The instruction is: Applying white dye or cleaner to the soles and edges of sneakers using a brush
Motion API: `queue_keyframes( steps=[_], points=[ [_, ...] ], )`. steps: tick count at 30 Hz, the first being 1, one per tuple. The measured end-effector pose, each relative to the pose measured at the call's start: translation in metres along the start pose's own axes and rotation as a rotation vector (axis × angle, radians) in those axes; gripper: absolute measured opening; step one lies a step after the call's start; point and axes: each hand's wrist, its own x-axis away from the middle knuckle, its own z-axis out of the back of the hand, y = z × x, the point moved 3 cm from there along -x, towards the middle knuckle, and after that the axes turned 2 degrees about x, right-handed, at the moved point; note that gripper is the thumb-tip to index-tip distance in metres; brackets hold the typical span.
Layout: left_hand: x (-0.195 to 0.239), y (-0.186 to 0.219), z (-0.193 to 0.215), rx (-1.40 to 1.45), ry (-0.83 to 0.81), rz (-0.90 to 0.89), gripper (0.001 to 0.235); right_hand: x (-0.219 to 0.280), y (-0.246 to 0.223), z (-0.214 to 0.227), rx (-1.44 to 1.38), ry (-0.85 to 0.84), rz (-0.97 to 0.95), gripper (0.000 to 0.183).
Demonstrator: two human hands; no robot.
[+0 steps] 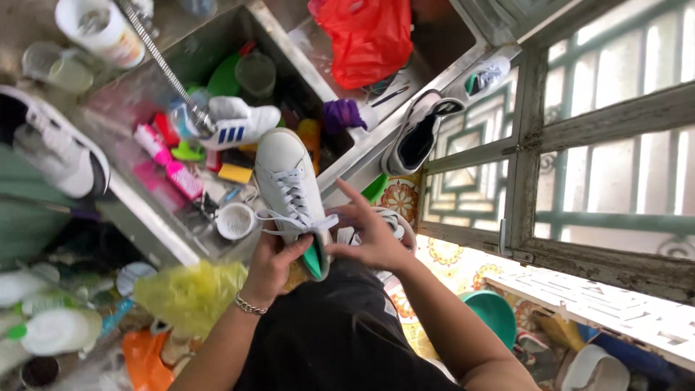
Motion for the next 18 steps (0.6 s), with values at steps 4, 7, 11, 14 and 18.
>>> queue_keyframes(
  steps=[4,7,11,14,18],
  points=[
    [-0.065,-0.035,0.005,-0.056,0.017,0.109,0.09,-0.014,0.037,0.142,0.16,0.406,0.208,0.032],
    [-0.107,-0.006,-0.026,-0.097,0.137,0.206,0.084,-0.015,0.109,0.285,0.589,0.942,0.071,0.03],
    [-0.189,-0.001,-0.05,0.017,0.225,0.343,0.076,-0.028,0.24,0.449,0.643,1.282,-0.329,0.055],
    [-0.277,-0.047,-0.029,0.039,0.305,0.311,0.083,-0.048,0.272,0.492,0.361,1.304,-0.549,0.09],
    [-0.37,-0.053,-0.026,0.025,0.379,0.125,0.09,-0.07,0.256,0.479,0.019,1.307,-0.517,0.097]
  ],
)
